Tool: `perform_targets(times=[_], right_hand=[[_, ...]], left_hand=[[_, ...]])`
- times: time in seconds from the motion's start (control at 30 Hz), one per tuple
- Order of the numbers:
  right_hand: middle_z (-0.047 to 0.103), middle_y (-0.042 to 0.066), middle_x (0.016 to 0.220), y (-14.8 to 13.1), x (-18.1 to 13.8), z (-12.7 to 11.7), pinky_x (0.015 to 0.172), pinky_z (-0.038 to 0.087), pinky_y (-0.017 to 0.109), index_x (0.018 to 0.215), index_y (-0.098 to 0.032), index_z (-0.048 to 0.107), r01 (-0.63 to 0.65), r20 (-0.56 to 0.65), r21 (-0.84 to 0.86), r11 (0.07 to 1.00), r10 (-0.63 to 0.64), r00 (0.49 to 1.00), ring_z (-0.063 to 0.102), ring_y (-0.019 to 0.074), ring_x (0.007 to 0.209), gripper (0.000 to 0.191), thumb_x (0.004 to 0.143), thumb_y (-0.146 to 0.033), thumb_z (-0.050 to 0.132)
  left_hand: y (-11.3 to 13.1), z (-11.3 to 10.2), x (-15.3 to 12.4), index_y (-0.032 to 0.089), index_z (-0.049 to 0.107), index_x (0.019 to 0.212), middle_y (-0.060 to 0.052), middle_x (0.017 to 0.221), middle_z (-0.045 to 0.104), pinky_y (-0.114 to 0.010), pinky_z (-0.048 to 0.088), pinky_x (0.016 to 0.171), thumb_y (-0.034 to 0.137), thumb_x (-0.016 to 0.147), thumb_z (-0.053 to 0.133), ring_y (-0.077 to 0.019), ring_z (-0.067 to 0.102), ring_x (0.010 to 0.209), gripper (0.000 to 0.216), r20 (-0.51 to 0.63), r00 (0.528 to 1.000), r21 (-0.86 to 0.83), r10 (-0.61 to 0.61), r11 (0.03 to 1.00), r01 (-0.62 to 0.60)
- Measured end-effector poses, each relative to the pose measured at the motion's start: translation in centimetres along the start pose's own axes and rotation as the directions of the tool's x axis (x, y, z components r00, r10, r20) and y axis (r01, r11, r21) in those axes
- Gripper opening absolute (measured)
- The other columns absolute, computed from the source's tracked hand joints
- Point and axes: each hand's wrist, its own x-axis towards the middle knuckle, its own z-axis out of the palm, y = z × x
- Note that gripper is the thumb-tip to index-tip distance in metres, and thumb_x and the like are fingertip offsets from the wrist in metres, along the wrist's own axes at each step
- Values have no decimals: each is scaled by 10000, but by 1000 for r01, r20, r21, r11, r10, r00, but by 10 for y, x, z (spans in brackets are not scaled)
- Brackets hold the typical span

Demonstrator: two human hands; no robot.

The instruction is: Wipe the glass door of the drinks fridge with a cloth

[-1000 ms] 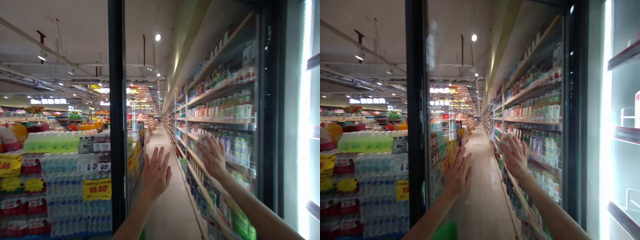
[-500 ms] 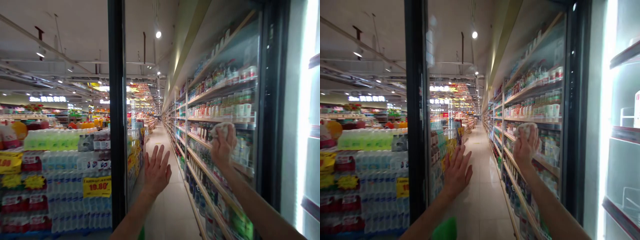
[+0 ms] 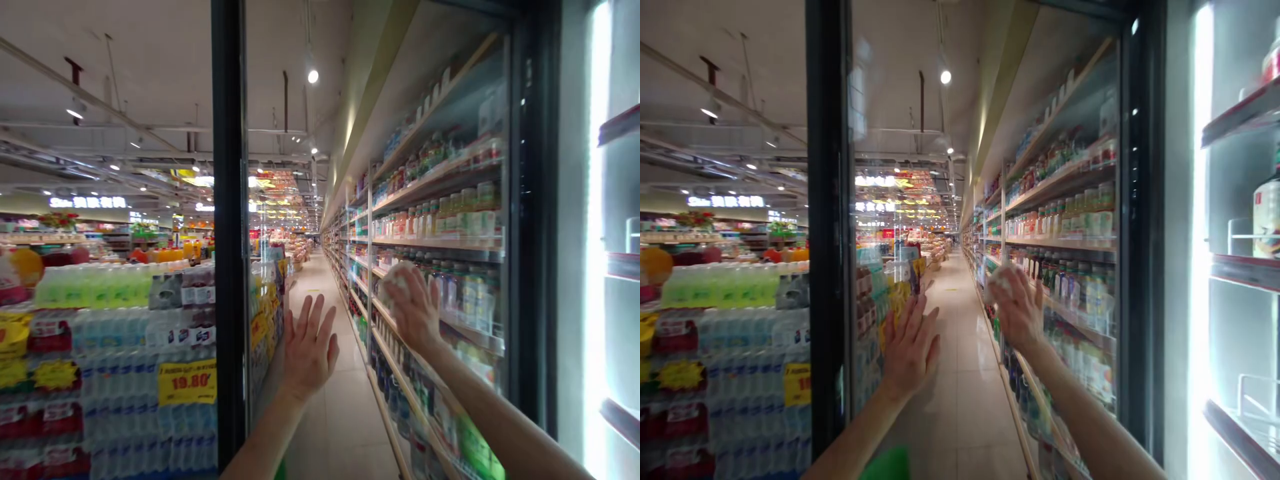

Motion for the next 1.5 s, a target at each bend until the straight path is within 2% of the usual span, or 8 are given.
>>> perform_targets(times=[0.3,0.47,0.63,0.83,1.0,1.17,1.33,1.5], right_hand=[[417,38,1407,-14,1,1,1095,200,509,1176,-319,574,125,84,42,991,-129,988,331,259,1330,376,825,-224,477],[301,110,1468,-1,18,4,1024,293,551,1262,-231,519,-350,-237,-35,936,332,913,280,315,1347,432,848,-233,396],[429,43,1394,-28,12,4,1087,219,507,1176,-308,574,114,66,33,993,-116,991,339,256,1324,379,823,-224,462],[317,125,1458,-30,20,2,1021,297,546,1254,-218,522,-344,-228,-18,939,331,916,285,311,1344,428,844,-220,403],[430,53,1396,-50,24,2,1077,237,511,1171,-302,580,71,32,20,997,-71,997,330,263,1328,381,817,-219,466],[353,138,1436,-39,42,3,999,314,535,1224,-217,548,-366,-268,-24,930,346,899,323,314,1322,409,844,-236,396],[432,35,1391,-58,54,2,1090,212,485,1170,-312,577,187,48,59,981,-190,981,317,242,1334,372,827,-230,461],[334,122,1448,22,87,-1,1030,263,569,1215,-204,556,-365,-145,-21,931,359,922,313,314,1322,405,841,-244,406]], left_hand=[[1,-3,0,194,495,1242,-109,1343,483,-474,136,1118,219,823,506,-233,287,1346,421,8,1000,4,2,1000,-2],[2,-4,0,185,495,1237,-112,1343,483,-466,126,1121,207,823,497,-227,265,1355,415,10,1000,5,23,1000,-23],[2,-6,-1,181,490,1239,-121,1367,453,-483,123,1117,224,826,500,-241,242,1363,416,23,999,-4,30,1000,-30],[2,-12,-2,183,437,1287,-110,1397,417,-482,130,1119,225,805,516,-246,191,1379,490,65,995,11,81,997,-82],[3,-18,-4,181,433,1292,-105,1406,405,-499,151,1115,244,806,508,-256,210,1374,495,62,993,33,103,994,-105],[5,-23,-6,167,444,1282,-100,1419,387,-505,144,1116,234,801,495,-267,220,1369,488,69,990,40,126,991,-129],[5,-24,-5,192,458,1262,-87,1406,408,-501,177,1102,220,813,483,-256,239,1364,451,47,992,31,115,993,-117],[5,-19,-12,200,504,1203,-82,1382,442,-473,154,1114,211,807,505,-243,279,1347,396,26,994,-31,110,994,-109]])
